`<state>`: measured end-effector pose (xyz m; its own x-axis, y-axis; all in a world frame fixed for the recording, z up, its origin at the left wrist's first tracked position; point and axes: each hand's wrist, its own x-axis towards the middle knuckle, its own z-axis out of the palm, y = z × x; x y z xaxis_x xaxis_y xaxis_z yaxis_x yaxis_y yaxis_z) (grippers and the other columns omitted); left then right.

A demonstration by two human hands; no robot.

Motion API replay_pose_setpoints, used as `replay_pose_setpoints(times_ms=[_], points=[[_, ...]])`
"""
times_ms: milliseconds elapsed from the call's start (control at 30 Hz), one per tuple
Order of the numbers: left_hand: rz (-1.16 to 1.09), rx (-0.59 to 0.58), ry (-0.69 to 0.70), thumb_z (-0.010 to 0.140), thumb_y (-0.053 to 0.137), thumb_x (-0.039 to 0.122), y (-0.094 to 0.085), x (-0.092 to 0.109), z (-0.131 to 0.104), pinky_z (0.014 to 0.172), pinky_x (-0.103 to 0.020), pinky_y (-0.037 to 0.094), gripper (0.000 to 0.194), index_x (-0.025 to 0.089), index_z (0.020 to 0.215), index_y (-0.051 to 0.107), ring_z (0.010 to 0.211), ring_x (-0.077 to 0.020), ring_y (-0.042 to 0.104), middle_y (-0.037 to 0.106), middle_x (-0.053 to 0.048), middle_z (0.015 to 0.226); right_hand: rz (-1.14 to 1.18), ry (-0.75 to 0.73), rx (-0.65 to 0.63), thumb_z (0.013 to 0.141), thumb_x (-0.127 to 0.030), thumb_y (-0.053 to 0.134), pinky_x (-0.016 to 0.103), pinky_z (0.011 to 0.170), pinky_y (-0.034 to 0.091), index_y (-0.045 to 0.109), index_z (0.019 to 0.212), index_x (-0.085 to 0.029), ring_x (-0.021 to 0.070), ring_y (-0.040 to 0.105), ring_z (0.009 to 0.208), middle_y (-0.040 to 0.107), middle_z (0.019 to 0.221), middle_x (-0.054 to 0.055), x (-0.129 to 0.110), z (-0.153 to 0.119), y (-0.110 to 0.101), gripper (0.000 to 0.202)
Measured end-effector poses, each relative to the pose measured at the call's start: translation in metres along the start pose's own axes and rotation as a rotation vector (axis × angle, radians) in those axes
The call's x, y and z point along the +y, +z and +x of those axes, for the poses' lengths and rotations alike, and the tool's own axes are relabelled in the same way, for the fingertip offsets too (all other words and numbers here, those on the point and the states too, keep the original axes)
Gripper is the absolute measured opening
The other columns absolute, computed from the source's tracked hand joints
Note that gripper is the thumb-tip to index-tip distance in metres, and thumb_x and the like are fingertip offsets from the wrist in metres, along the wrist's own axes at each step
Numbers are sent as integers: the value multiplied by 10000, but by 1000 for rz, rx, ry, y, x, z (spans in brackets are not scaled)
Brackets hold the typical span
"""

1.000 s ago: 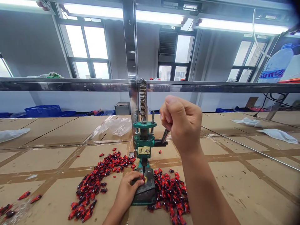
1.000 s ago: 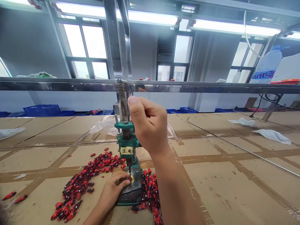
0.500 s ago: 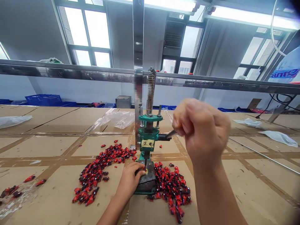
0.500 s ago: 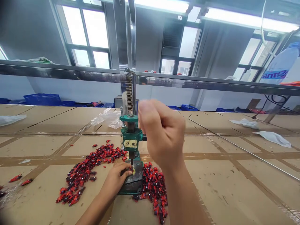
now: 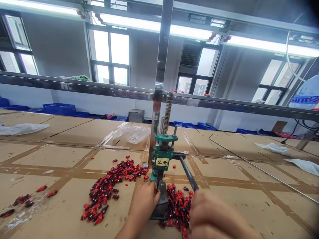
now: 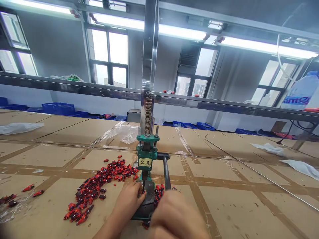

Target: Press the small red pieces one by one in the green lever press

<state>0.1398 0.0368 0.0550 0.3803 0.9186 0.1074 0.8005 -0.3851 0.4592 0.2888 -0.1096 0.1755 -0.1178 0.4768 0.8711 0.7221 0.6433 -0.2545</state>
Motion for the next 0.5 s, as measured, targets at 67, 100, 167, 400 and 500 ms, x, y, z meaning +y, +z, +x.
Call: replay_pose_setpoints(times_ms=[67, 100, 167, 400, 500], points=[[-10, -10, -115, 880, 608, 279, 3, 14, -6, 773, -375, 468, 173, 184, 902, 751, 910, -319, 733, 794, -124, 916, 8, 22, 87, 959, -294, 527, 298, 473, 374, 558, 625, -211, 124, 476, 501, 496, 546, -3, -2, 66, -16, 345], [-21, -19, -142, 873, 618, 294, 8, 21, -9, 724, -353, 464, 168, 195, 887, 753, 864, -304, 743, 799, -107, 882, -26, 32, 217, 956, -315, 557, 291, 459, 312, 536, 564, -201, 104, 397, 462, 423, 488, -21, 0, 97, -20, 408], [-86, -48, -153, 849, 666, 324, 19, 30, -16, 693, -306, 457, 151, 234, 929, 758, 859, -256, 749, 810, -45, 878, 13, 117, 331, 964, -327, 565, 285, 475, 289, 499, 503, -190, 89, 373, 455, 394, 456, -30, 9, 146, -21, 485], [-98, 104, 50, 906, 650, 336, -15, -39, -32, 890, -312, 455, 169, 284, 1025, 758, 1010, -228, 697, 788, -18, 1029, 149, 94, 384, 958, -276, 572, 284, 485, 284, 518, 504, -187, 88, 381, 479, 402, 489, -33, 32, 165, -10, 465], [206, 56, -26, 872, 655, 263, -56, -99, -33, 916, -375, 433, 197, 314, 1013, 783, 1075, -285, 684, 772, -32, 1128, 159, 47, 392, 960, -246, 565, 296, 486, 259, 506, 498, -189, 84, 372, 474, 382, 487, -38, 29, 160, -12, 469]])
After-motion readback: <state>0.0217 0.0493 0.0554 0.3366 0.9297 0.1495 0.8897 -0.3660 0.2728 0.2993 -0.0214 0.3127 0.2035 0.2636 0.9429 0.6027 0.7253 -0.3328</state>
